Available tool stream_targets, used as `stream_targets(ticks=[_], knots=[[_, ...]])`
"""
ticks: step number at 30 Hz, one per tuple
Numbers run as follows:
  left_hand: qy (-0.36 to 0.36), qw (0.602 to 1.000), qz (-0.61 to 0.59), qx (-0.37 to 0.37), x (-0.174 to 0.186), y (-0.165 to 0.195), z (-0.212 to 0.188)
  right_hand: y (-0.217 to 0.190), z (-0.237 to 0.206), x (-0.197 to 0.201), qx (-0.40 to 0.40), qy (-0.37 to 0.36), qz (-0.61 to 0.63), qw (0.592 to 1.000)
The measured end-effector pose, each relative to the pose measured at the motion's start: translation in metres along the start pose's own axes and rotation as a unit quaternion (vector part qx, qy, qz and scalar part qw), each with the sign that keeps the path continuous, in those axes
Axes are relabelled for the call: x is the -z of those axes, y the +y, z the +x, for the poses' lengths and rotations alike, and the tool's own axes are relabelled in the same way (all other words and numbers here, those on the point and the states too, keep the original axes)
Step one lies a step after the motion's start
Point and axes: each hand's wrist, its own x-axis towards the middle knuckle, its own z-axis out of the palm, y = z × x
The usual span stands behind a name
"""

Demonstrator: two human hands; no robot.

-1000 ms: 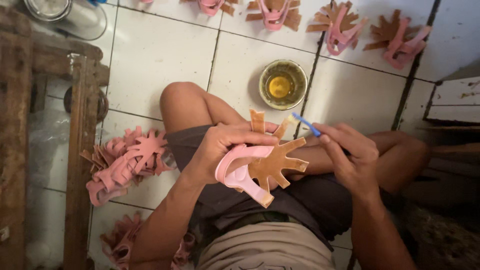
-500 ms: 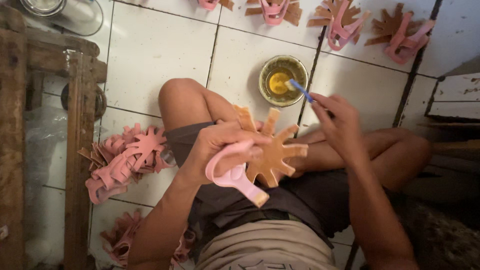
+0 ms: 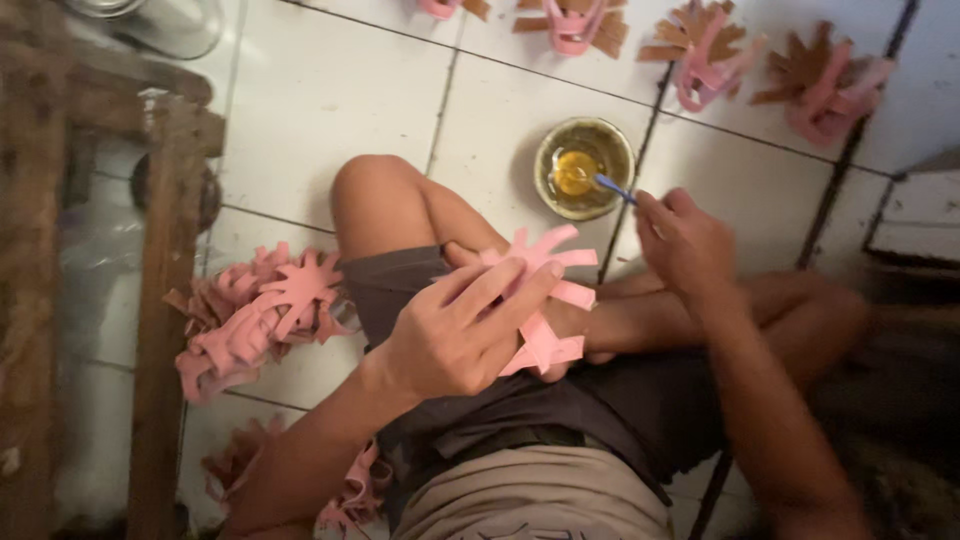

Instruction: The person sits on the workshop floor and applies glue with a brush from a bowl onto star-shaped cut pieces, then presses the cutouts onto pink sandal strap uppers and sets the finished sandals on the floor in rows.

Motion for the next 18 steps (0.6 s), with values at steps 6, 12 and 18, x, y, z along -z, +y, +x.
stream_targets(ticks=[6, 12, 18], knots=[[-0.026, 0.984, -0.150, 0.095, -0.001, -0.001, 0.008, 0.043, -0.061, 0.078, -0.188, 0.093, 0.089, 0.974], [-0.102, 0.842, -0.451, 0.278, -0.010, -0.005, 0.020, -0.006, -0.076, 0.105, -0.154, 0.222, 0.374, 0.887], [-0.087, 0.842, -0.465, 0.258, -0.009, -0.002, 0.020, -0.071, -0.051, 0.131, -0.025, 0.160, 0.362, 0.918]])
